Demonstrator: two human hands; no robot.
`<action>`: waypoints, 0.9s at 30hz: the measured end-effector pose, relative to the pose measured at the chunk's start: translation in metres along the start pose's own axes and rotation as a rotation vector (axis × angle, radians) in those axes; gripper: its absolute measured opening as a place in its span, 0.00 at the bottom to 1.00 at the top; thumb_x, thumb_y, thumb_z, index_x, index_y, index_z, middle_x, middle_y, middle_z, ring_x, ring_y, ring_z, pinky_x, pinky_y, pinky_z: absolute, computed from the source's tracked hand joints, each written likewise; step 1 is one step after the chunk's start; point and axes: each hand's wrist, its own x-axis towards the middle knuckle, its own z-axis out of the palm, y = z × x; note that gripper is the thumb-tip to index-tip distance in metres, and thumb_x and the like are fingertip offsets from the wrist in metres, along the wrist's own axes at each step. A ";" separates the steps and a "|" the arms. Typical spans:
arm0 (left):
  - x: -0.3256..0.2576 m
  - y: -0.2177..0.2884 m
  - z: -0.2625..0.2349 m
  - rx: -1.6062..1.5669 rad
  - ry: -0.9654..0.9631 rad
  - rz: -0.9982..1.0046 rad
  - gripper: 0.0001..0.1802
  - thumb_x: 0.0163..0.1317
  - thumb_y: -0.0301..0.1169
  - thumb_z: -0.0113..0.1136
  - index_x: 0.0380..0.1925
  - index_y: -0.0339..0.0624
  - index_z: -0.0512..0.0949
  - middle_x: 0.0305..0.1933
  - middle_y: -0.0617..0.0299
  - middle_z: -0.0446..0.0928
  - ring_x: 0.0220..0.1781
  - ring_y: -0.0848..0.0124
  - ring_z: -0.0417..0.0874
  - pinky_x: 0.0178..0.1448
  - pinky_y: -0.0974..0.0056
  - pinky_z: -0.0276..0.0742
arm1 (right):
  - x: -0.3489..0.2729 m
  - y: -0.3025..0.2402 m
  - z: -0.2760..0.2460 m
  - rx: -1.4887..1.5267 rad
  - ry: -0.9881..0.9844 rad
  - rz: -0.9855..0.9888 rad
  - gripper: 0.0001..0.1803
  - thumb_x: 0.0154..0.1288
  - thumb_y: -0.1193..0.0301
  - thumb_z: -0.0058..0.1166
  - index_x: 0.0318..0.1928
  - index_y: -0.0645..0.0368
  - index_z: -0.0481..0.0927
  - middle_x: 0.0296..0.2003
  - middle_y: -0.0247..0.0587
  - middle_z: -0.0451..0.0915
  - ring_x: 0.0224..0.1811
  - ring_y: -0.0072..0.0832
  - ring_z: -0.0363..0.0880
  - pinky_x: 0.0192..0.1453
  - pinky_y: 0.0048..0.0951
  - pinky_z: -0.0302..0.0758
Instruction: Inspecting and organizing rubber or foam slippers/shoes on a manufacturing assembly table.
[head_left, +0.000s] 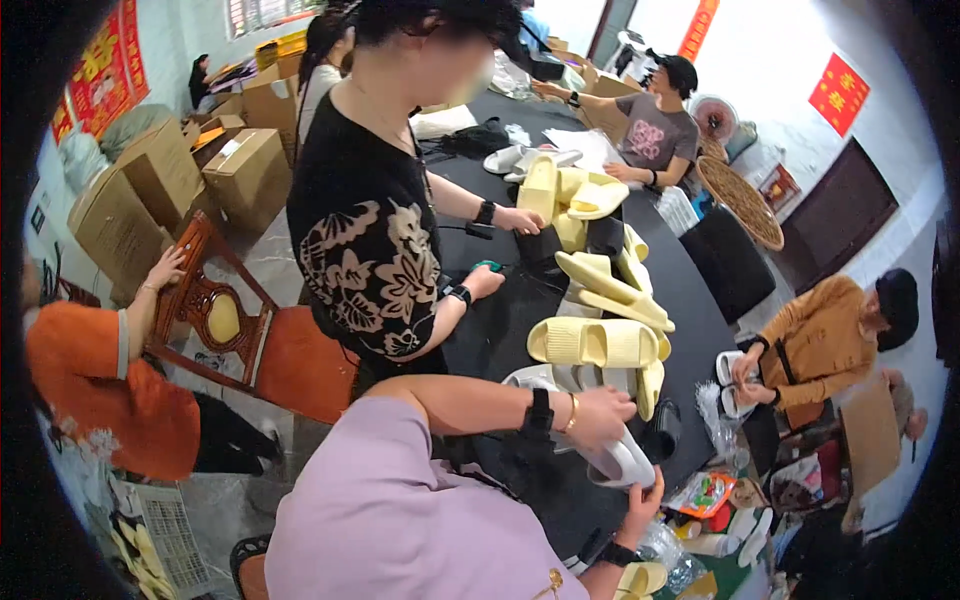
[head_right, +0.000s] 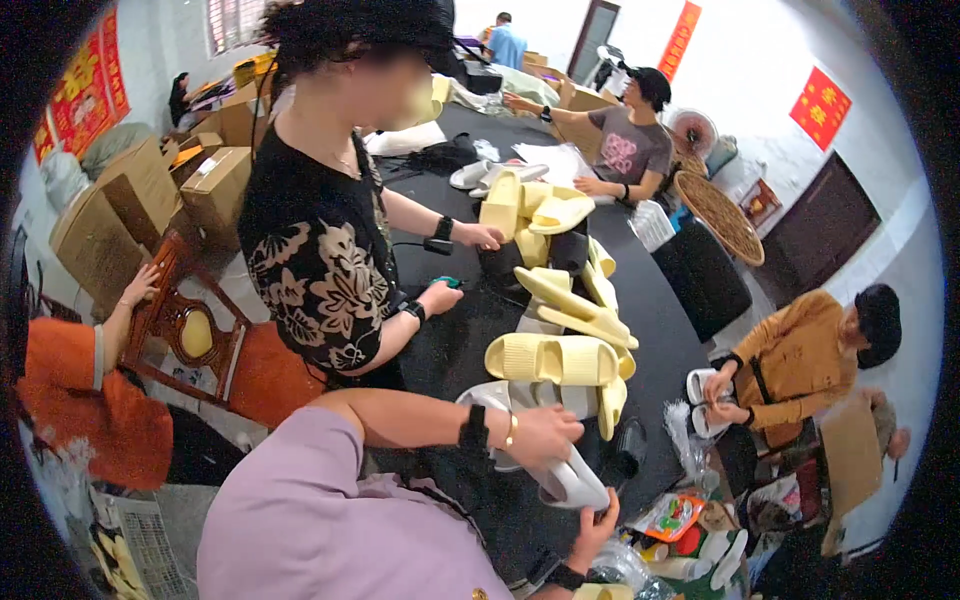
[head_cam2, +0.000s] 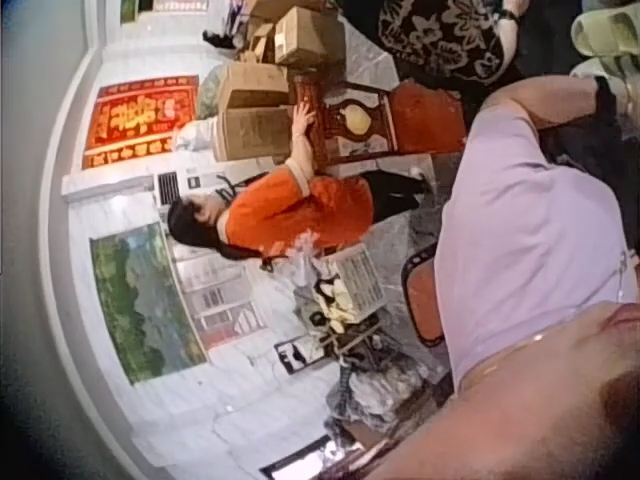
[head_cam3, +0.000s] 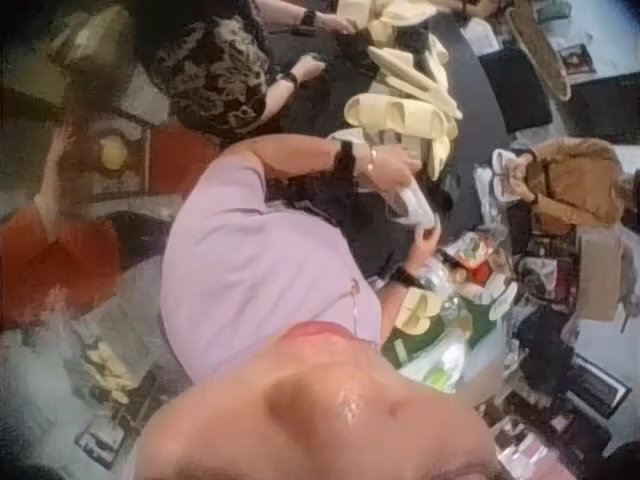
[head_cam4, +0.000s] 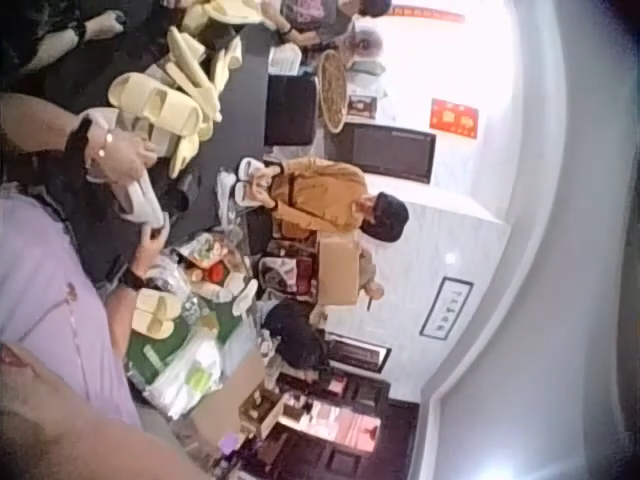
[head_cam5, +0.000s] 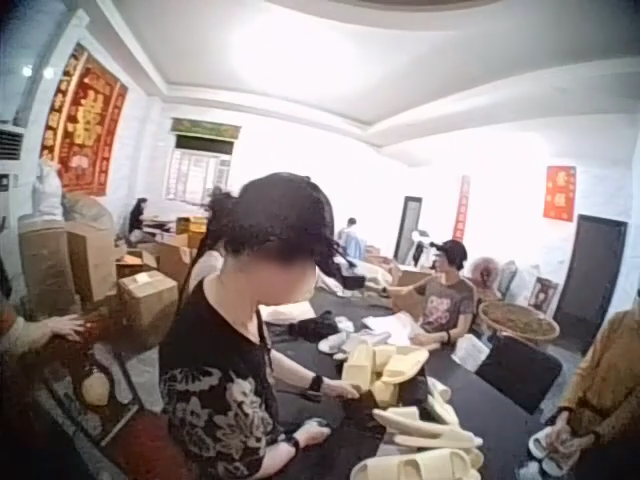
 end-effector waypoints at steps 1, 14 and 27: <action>0.004 0.007 0.003 -0.090 0.047 -0.014 0.11 0.32 0.39 0.65 0.17 0.47 0.79 0.33 0.60 0.70 0.43 0.61 0.71 0.44 0.57 0.68 | -0.005 -0.008 -0.006 0.020 -0.002 0.032 0.29 0.55 0.77 0.51 0.60 0.64 0.65 0.49 0.38 0.71 0.50 0.28 0.70 0.58 0.28 0.65; -0.032 -0.009 0.200 -1.027 0.269 -1.125 0.24 0.53 0.48 0.63 0.28 0.33 0.80 0.31 0.51 0.81 0.31 0.65 0.81 0.34 0.57 0.74 | -0.052 0.039 -0.065 -0.121 0.144 0.431 0.23 0.62 0.66 0.52 0.55 0.65 0.71 0.46 0.43 0.77 0.47 0.28 0.73 0.55 0.29 0.68; 0.001 0.009 0.186 -0.139 -0.367 -0.033 0.19 0.48 0.30 0.60 0.44 0.44 0.75 0.41 0.57 0.74 0.46 0.58 0.75 0.49 0.57 0.73 | -0.098 0.089 -0.046 -0.432 0.118 0.401 0.31 0.52 0.67 0.57 0.58 0.59 0.69 0.52 0.51 0.72 0.53 0.42 0.72 0.57 0.36 0.69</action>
